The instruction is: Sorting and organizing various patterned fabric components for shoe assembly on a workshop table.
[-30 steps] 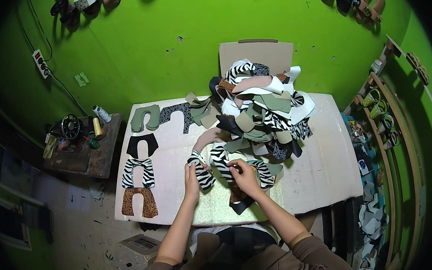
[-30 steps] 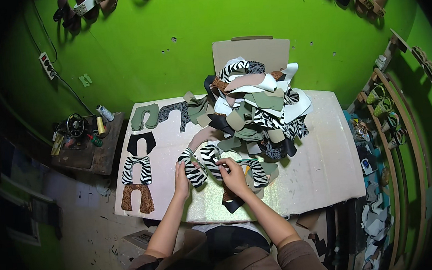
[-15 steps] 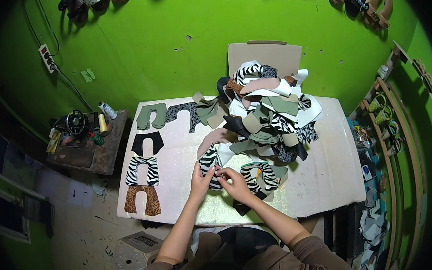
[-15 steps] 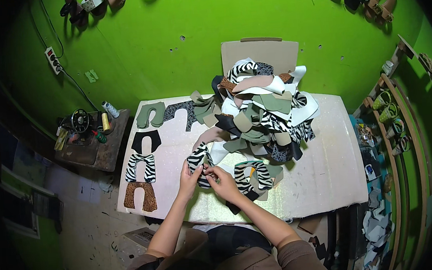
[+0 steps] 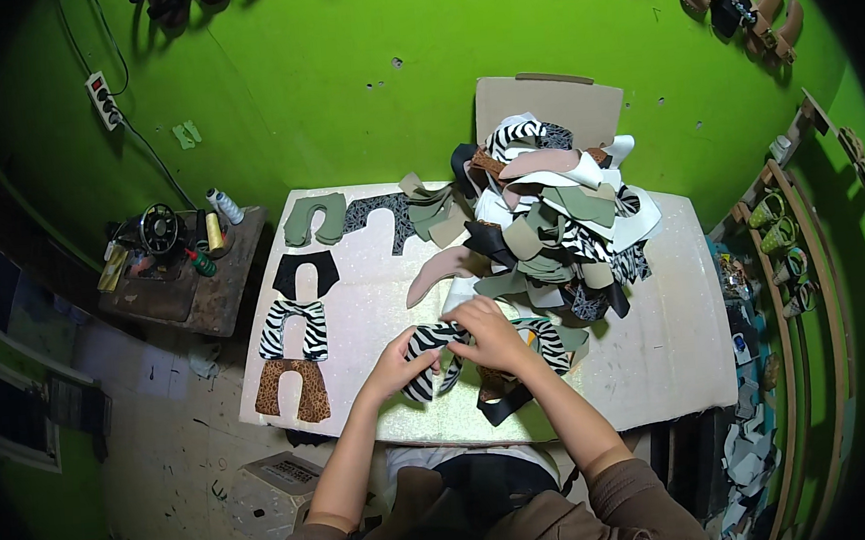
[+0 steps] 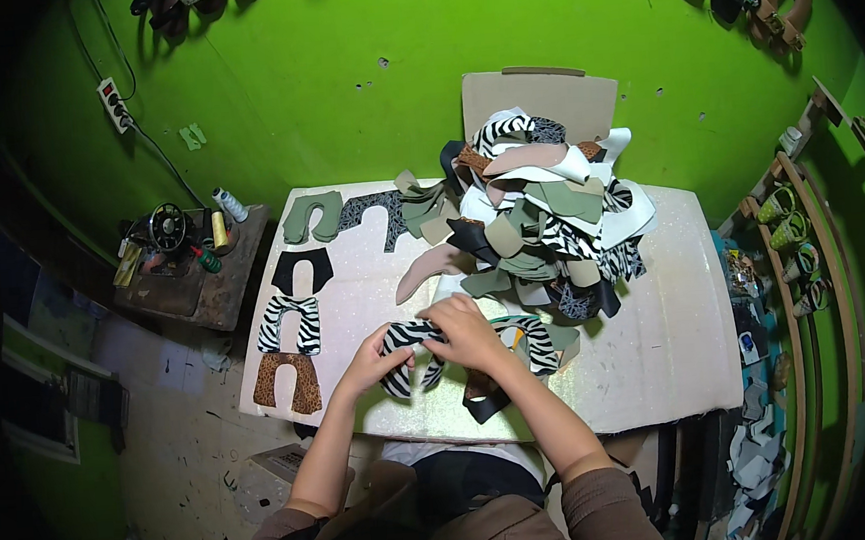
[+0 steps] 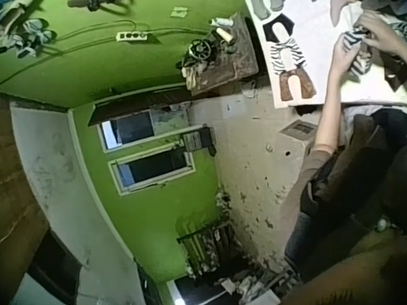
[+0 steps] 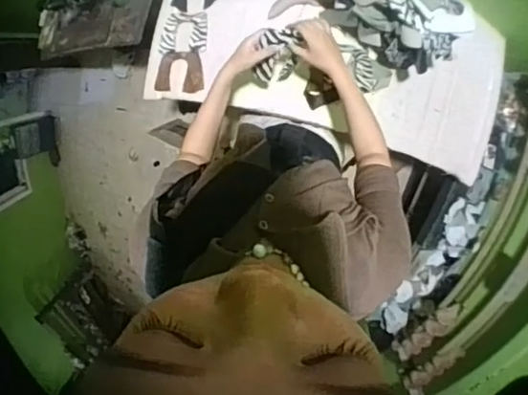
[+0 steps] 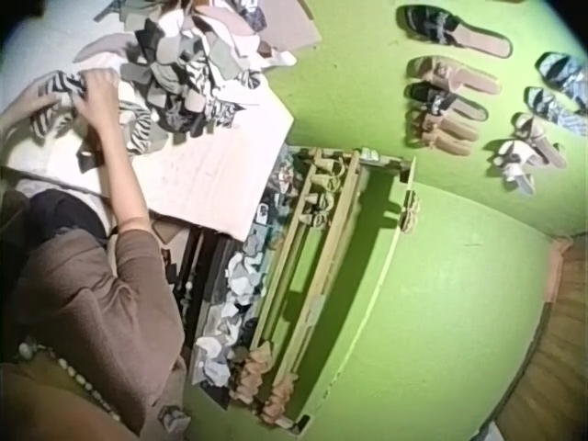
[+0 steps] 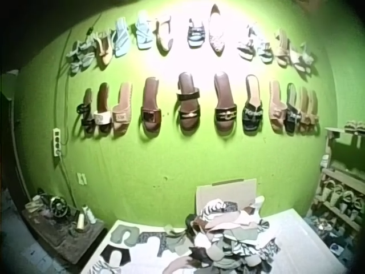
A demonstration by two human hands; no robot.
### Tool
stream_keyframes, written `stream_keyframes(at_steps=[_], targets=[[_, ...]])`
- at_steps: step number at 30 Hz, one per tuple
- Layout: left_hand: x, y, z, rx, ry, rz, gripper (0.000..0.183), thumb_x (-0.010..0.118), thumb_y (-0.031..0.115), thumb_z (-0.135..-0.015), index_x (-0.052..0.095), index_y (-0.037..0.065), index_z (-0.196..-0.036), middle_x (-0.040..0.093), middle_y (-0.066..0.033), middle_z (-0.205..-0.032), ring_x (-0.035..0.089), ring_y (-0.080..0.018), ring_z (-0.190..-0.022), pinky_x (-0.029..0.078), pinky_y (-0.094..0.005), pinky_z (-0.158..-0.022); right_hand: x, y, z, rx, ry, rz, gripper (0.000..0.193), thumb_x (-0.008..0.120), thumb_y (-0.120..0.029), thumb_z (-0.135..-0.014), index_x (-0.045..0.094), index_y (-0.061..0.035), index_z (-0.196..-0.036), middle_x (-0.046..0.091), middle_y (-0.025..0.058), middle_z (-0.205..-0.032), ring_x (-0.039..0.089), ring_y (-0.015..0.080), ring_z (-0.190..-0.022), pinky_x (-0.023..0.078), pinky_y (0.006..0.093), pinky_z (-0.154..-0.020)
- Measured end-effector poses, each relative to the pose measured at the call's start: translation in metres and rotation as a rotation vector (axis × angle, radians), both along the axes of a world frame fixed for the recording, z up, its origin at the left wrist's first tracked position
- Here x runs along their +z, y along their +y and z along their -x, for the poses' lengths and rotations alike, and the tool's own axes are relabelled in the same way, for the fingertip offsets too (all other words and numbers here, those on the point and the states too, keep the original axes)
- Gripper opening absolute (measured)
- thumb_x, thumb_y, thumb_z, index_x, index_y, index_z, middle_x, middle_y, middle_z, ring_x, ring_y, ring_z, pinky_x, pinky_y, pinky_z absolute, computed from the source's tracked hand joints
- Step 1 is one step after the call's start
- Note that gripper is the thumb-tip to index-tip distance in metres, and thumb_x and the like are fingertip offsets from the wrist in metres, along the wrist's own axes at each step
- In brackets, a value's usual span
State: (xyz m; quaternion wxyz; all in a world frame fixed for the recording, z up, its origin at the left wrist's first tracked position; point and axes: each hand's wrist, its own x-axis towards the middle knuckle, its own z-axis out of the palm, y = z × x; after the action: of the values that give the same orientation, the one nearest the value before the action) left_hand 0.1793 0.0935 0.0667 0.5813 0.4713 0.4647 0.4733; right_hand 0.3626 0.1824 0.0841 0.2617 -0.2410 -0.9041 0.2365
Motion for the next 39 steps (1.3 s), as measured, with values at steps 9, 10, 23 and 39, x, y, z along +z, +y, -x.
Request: stream_keyframes(at_steps=[9,10,23,39], targets=[[-0.008,-0.016,0.036,0.164,0.050,0.082,0.020,0.054,0.008,-0.087,0.049,0.000,-0.104,0.061,-0.0045,-0.081,0.059,-0.0094,-0.077,0.048,-0.0228,-0.070,-0.009,-0.007,0.044,-0.019,0.010,0.440,0.032,0.068,-0.022,-0.074,0.059,-0.0039,-0.098,0.062,0.0100,-0.089,0.059,0.0252,-0.088,0.047,0.0344,-0.073],[-0.009,-0.014,0.043,0.164,0.054,0.079,0.020,0.054,0.008,-0.087,0.049,0.000,-0.104,0.061,-0.0045,-0.081,0.059,-0.0094,-0.077,0.048,-0.0228,-0.070,-0.011,-0.005,0.051,-0.017,0.015,0.437,0.032,0.068,-0.022,-0.074,0.059,-0.0039,-0.098,0.062,0.0100,-0.089,0.059,0.0252,-0.088,0.047,0.0344,-0.073],[-0.071,-0.024,0.211,0.376,0.420,0.036,0.022,0.050,0.017,-0.089,0.048,-0.004,-0.095,0.059,-0.0150,-0.081,0.059,-0.0217,-0.078,0.045,-0.0314,-0.068,-0.089,-0.042,0.191,-0.387,0.405,1.502,0.026,0.054,-0.005,-0.084,0.048,0.0015,-0.109,0.052,0.0006,-0.078,0.048,0.0089,-0.070,0.041,0.0212,-0.063],[-0.081,0.005,0.321,0.378,0.922,0.093,0.028,0.060,0.016,-0.080,0.057,-0.001,-0.101,0.057,-0.0211,-0.096,0.057,-0.0353,-0.089,0.046,-0.0395,-0.077,-0.105,-0.034,0.305,-0.659,-0.023,0.694,0.036,0.059,-0.012,-0.075,0.052,-0.0031,-0.110,0.063,0.0172,-0.084,0.062,0.0296,-0.075,0.049,0.0360,-0.070]])
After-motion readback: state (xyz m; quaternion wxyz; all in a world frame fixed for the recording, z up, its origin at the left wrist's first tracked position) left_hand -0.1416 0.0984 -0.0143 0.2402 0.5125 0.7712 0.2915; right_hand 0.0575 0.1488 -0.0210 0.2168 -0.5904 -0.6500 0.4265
